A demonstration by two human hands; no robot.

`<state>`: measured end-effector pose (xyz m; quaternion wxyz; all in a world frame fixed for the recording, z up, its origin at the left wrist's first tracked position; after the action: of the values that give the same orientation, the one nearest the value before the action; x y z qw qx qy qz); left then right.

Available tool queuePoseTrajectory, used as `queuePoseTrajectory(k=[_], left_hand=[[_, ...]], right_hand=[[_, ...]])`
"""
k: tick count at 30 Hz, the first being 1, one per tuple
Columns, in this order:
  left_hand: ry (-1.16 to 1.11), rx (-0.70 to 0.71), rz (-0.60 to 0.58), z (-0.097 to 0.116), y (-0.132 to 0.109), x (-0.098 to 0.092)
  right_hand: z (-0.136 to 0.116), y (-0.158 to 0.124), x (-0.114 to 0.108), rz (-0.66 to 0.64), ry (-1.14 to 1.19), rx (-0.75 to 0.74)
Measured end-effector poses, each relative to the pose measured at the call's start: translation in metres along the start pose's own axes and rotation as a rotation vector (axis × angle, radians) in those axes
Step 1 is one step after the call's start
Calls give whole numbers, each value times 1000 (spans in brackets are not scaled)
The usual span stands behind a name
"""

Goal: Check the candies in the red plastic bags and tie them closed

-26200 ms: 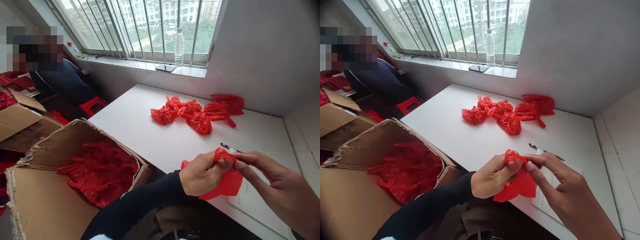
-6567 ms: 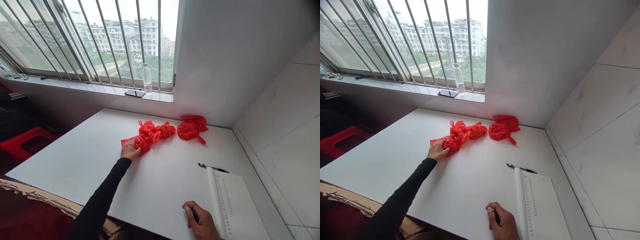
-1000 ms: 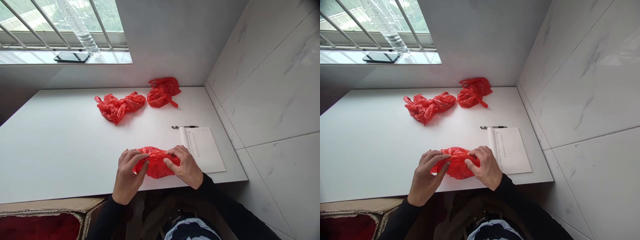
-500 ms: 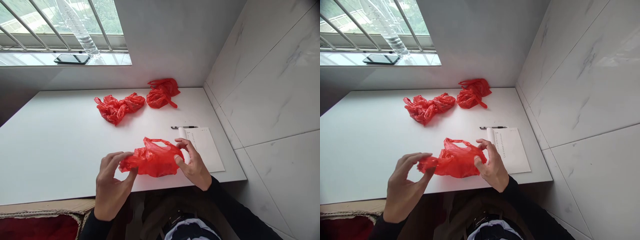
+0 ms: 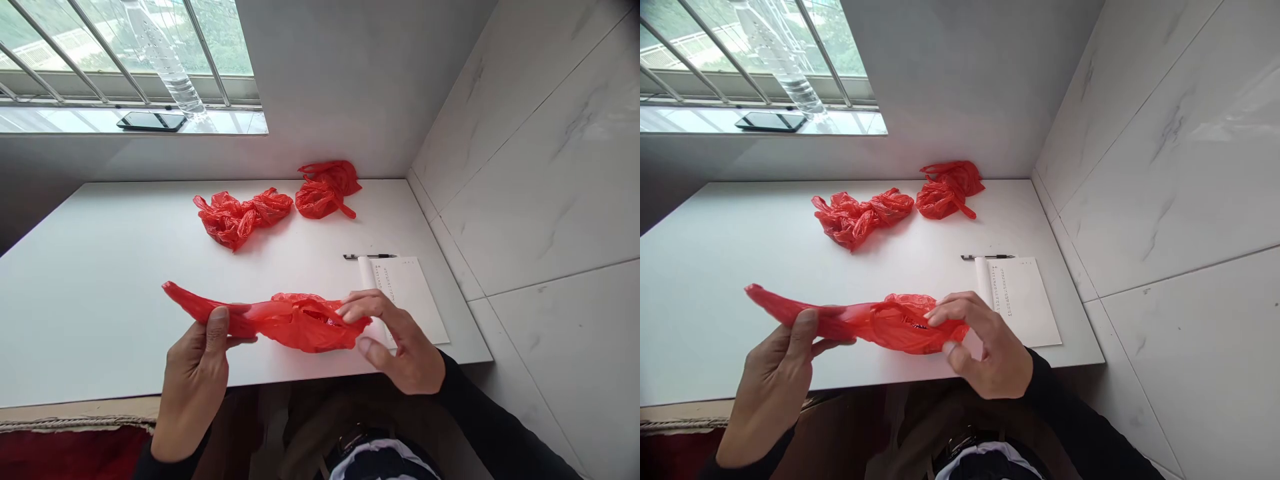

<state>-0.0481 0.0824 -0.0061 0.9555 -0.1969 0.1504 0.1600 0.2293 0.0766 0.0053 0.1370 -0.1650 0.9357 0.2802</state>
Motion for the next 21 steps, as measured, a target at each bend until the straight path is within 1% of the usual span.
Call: queuePoseTrajectory(k=[3,5,7,9,10,12,14,16,17,19,21], left_hand=[[-169,-16,-54,4,-3,5],[-295,-47,-101,5,-3,8],[-386,-89,-151,4,-2,10],[-412,-106,-208,3,-2,13],[-395,-99,-232,3,-3,15],[-278,-62,-271,4,-7,19],[-92,-4,-289,6,-12,24],[106,76,-268,9,-17,26],[188,108,-255,11,-18,26],[304,132,-258,11,-20,27],[327,110,-298,10,-20,27]], right_hand=[[-15,11,15,-173,-54,-102],[-18,17,25,-282,-169,-142],[-14,19,32,-401,-345,-119],[-6,19,37,-502,-526,-73],[-3,18,37,-525,-600,-55],[1,17,36,-500,-693,-37],[2,15,34,-415,-710,-39],[0,15,33,-330,-702,-46],[-2,16,33,-311,-712,-50],[-9,19,39,-342,-770,-52],[-14,25,50,-442,-800,-66]])
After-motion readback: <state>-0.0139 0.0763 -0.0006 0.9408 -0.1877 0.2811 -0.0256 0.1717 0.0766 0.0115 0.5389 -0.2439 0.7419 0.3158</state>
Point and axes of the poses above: each hand's wrist, its own y-axis towards the middle knuckle, its own x-axis out of the palm, z = x × y, the point moved 6 cm from there along y, towards the middle knuckle, and after that the axes turned 11 degrees about -x, right-handed, at the moved point
